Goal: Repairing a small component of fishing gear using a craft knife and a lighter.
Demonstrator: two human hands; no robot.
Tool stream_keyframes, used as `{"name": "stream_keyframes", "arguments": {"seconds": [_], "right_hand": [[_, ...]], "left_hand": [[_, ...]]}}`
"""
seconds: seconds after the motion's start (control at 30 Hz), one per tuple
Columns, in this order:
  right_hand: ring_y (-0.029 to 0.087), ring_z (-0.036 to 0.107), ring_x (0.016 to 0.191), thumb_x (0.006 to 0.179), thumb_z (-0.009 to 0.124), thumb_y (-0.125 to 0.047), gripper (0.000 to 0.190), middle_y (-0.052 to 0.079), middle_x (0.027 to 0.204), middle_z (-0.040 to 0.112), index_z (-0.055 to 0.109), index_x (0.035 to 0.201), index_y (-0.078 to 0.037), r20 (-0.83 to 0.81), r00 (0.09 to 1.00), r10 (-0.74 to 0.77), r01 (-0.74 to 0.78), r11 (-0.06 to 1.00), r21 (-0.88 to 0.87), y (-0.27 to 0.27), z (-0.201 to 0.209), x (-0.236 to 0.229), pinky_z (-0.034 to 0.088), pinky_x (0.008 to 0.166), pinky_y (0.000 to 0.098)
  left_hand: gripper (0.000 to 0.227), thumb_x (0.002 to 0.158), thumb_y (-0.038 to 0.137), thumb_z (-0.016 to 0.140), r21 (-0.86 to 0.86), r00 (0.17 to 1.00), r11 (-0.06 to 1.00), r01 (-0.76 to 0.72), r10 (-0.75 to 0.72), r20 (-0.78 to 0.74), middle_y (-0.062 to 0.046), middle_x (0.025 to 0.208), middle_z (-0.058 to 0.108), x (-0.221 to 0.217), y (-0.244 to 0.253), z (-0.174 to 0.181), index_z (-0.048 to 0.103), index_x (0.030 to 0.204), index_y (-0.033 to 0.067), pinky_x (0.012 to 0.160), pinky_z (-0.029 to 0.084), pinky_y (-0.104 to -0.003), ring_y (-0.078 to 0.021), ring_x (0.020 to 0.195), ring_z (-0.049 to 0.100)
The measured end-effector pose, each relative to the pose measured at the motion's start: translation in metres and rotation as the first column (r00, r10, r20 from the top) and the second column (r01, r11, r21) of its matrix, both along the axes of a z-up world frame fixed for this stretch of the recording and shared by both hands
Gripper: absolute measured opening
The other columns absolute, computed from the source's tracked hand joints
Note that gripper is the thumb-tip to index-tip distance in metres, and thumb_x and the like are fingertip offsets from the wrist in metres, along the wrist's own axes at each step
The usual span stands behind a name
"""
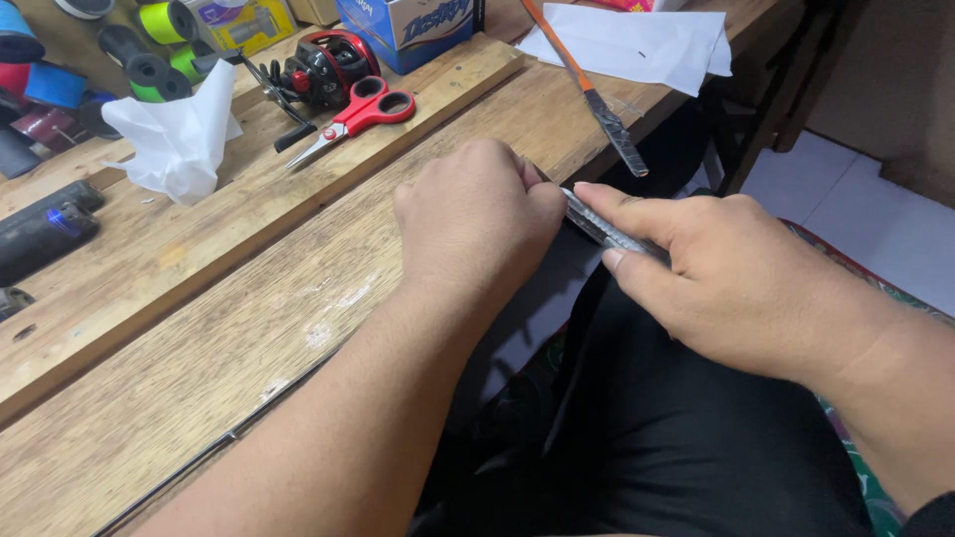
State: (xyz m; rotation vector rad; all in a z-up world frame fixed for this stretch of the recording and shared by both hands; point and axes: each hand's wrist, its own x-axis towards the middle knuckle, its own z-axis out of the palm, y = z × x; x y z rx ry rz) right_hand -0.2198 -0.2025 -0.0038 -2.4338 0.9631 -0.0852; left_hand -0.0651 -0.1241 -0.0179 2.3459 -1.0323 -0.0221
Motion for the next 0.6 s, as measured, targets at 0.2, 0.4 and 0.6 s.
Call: {"name": "stream_keyframes", "arguments": {"seconds": [0.2,0.4,0.6], "right_hand": [[0.013,0.059,0.044,0.097,0.062,-0.025,0.055,0.007,0.049,0.060,0.050,0.147,-0.044,-0.028,0.999,-0.043,0.046,0.991,0.126,0.000,0.009,0.007,0.054,0.050,0.0316],[0.016,0.051,0.044,0.097,0.062,-0.023,0.058,0.008,0.049,0.055,0.054,0.150,-0.044,-0.052,0.995,-0.084,0.092,0.979,0.179,0.004,0.016,0.008,0.049,0.048,0.0353],[0.014,0.051,0.041,0.092,0.065,-0.028,0.055,0.010,0.046,0.058,0.057,0.146,-0.039,-0.019,0.999,-0.036,0.037,0.997,0.061,0.001,0.014,0.002,0.048,0.049,0.0331]], "left_hand": [[0.016,0.077,0.032,0.069,0.016,0.999,1.000,-0.014,0.015,-0.048,-0.009,0.079,0.076,0.001,-0.002,0.003,0.078,0.075,0.0193,0.089,0.045,-0.048,-0.0304,0.088,0.072],[0.017,0.075,0.034,0.070,-0.002,1.000,1.000,-0.012,0.012,0.009,-0.011,0.079,0.075,-0.001,-0.003,0.001,0.079,0.075,0.0193,0.088,0.044,-0.050,-0.0336,0.088,0.070],[0.016,0.075,0.029,0.068,0.011,0.999,1.000,-0.002,0.001,0.037,-0.010,0.079,0.075,-0.003,-0.005,0.001,0.079,0.074,0.0191,0.084,0.043,-0.054,-0.0336,0.090,0.068]]}}
